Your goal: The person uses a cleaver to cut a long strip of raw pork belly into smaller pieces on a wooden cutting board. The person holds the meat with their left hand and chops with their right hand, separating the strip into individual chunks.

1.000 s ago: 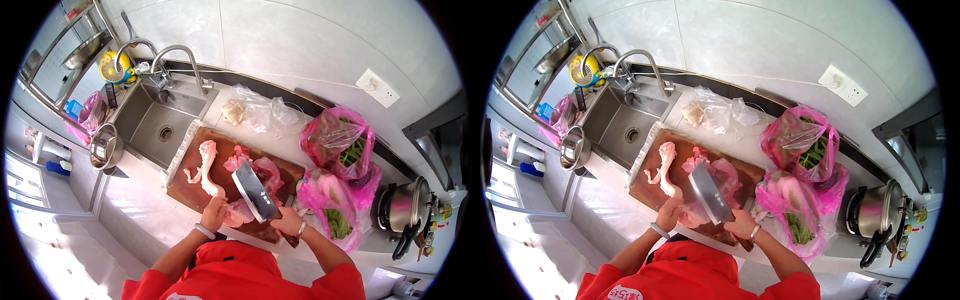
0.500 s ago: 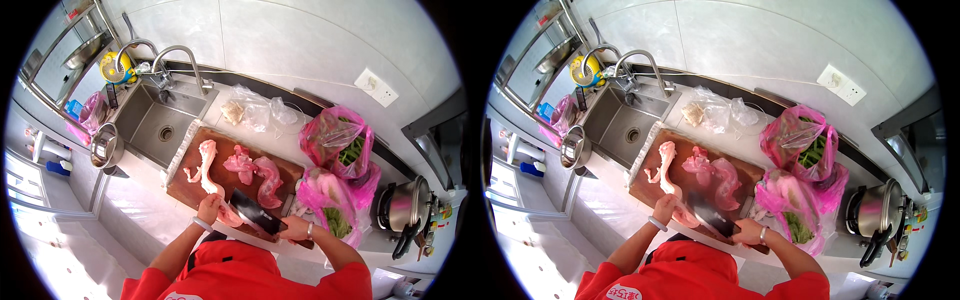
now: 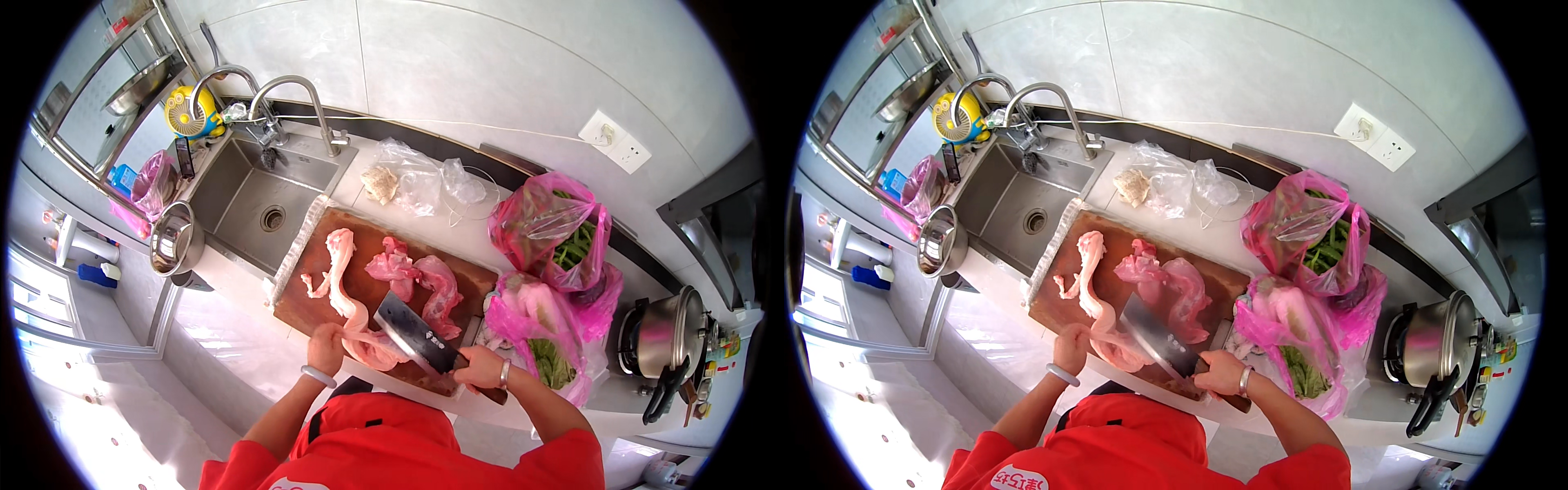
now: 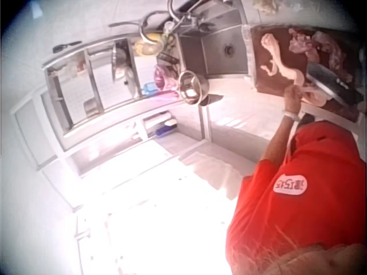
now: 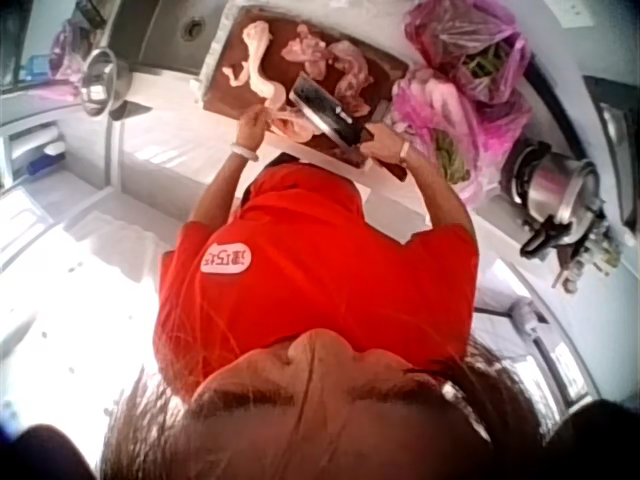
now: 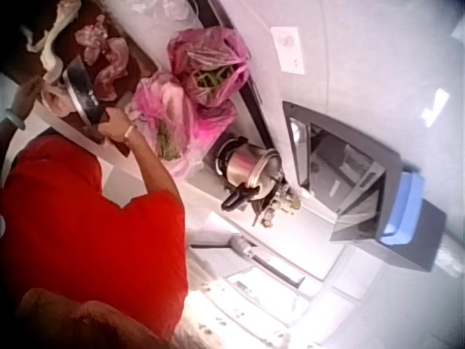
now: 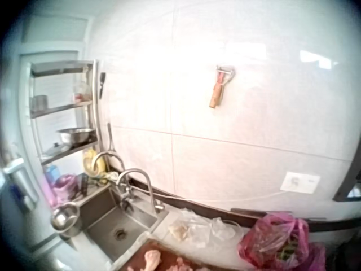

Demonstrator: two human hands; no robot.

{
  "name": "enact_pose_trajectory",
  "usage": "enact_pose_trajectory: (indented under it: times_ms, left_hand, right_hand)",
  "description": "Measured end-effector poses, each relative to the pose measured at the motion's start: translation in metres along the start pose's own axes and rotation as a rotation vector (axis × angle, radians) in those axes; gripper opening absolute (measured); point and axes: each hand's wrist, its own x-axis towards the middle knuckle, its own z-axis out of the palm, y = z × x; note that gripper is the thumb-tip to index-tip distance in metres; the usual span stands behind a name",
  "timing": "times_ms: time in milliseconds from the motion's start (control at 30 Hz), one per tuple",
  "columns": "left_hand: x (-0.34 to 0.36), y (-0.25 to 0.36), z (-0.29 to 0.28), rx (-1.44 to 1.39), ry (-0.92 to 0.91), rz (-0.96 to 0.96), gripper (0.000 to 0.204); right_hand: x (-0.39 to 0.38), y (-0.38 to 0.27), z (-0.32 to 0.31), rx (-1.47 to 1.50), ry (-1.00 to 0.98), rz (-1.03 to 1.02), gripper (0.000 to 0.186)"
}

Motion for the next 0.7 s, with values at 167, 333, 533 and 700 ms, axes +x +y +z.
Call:
enact_pose_trajectory:
  times_ms: [167,333,533,700]
  left_hand:
    - [0.012,0.039,-0.012,0.041,0.159,0.044,0.016]
    - [-0.011,0.065,0.033,-0.009,-0.227,0.262,0.033]
    - [-0.025,0.056,0.062,0.210,-0.182,0.315,0.028]
    - [-0.031,0.032,0.074,0.280,-0.136,0.479,0.012]
  right_hand:
    - [-0.010,0.000,0.000,0.106,0.046,0.028,0.013]
    - [-0.013,0.015,0.009,0.177,0.063,0.043,0.011]
    - [-0.025,0.019,0.012,0.143,0.081,0.049,0.011]
    - [-0.026,0.020,0.015,0.048,0.084,0.031,0.016]
